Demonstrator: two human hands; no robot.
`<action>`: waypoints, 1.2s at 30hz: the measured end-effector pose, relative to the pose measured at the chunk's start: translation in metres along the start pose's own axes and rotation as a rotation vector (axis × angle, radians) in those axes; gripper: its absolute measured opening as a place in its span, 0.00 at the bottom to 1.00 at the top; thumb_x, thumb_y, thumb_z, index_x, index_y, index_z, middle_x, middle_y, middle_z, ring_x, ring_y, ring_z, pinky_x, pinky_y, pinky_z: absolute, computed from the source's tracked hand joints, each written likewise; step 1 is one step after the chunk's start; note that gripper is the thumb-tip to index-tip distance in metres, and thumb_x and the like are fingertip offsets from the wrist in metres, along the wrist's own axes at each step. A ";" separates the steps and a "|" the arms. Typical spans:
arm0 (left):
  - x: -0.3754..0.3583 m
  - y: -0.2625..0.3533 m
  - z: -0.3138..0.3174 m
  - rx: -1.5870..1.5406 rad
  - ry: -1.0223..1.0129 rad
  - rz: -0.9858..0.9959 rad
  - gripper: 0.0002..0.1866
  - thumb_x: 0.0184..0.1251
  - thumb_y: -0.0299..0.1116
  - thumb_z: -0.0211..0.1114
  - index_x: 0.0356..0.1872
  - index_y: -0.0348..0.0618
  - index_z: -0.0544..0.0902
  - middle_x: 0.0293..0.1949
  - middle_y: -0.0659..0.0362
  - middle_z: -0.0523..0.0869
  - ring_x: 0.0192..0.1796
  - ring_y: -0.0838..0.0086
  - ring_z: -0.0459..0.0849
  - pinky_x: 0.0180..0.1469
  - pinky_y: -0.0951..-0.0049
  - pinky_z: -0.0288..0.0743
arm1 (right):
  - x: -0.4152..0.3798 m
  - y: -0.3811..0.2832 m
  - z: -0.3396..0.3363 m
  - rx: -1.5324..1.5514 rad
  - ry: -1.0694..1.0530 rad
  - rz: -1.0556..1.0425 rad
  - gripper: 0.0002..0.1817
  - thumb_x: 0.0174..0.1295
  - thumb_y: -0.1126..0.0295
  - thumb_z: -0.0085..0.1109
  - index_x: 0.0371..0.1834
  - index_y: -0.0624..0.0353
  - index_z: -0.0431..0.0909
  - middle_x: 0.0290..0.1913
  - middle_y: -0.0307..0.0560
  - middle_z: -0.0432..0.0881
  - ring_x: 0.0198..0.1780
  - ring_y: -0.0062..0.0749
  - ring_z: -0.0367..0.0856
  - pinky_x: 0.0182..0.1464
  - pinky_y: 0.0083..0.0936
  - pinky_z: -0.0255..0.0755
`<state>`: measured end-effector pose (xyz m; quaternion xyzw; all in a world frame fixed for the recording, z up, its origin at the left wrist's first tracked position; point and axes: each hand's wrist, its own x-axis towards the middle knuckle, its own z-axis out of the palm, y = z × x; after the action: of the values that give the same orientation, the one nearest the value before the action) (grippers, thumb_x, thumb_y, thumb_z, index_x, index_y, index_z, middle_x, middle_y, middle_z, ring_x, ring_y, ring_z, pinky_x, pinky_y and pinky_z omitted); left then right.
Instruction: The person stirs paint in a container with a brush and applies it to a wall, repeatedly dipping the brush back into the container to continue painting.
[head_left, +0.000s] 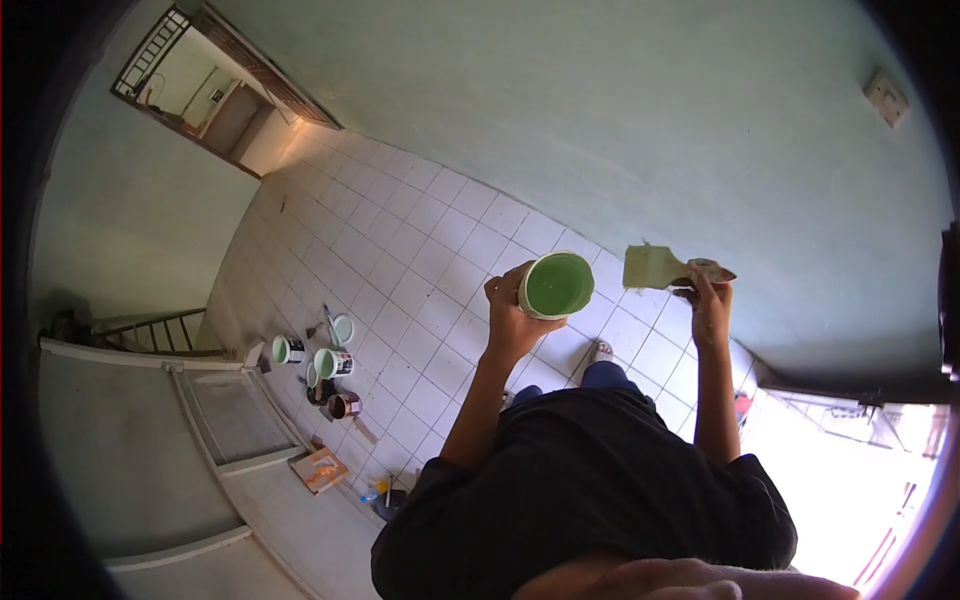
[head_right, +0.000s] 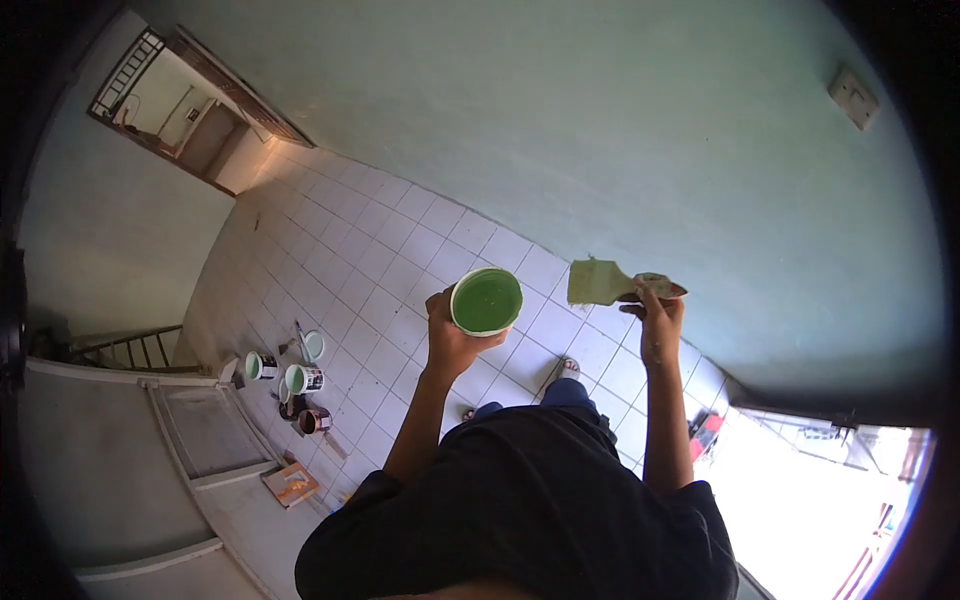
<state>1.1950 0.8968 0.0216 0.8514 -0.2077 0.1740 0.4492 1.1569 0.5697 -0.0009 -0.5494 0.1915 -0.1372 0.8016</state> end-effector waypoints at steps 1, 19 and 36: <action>-0.009 0.000 -0.009 0.073 0.004 0.027 0.32 0.43 0.32 0.89 0.54 0.43 0.87 0.52 0.57 0.92 0.52 0.62 0.89 0.58 0.59 0.76 | -0.010 0.002 0.000 0.042 -0.013 -0.031 0.10 0.74 0.72 0.63 0.51 0.68 0.82 0.42 0.52 0.89 0.38 0.35 0.91 0.39 0.28 0.85; -0.090 -0.029 -0.131 -0.052 -0.109 0.310 0.45 0.37 0.31 0.91 0.64 0.48 0.81 0.62 0.60 0.89 0.63 0.70 0.86 0.68 0.58 0.58 | -0.219 -0.038 0.120 0.317 -0.370 -0.223 0.11 0.68 0.79 0.70 0.49 0.68 0.80 0.48 0.58 0.89 0.52 0.48 0.92 0.59 0.50 0.90; -0.070 -0.041 -0.146 -0.057 -0.171 0.339 0.51 0.35 0.35 0.94 0.68 0.49 0.79 0.61 0.63 0.89 0.63 0.72 0.85 0.70 0.58 0.55 | -0.235 -0.096 0.176 -0.544 -0.640 -0.761 0.12 0.51 0.85 0.78 0.40 0.66 0.90 0.43 0.53 0.91 0.47 0.44 0.93 0.46 0.34 0.91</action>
<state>1.1398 1.0539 0.0379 0.8029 -0.3902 0.1682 0.4181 1.0271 0.7822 0.1820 -0.7806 -0.2442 -0.1889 0.5435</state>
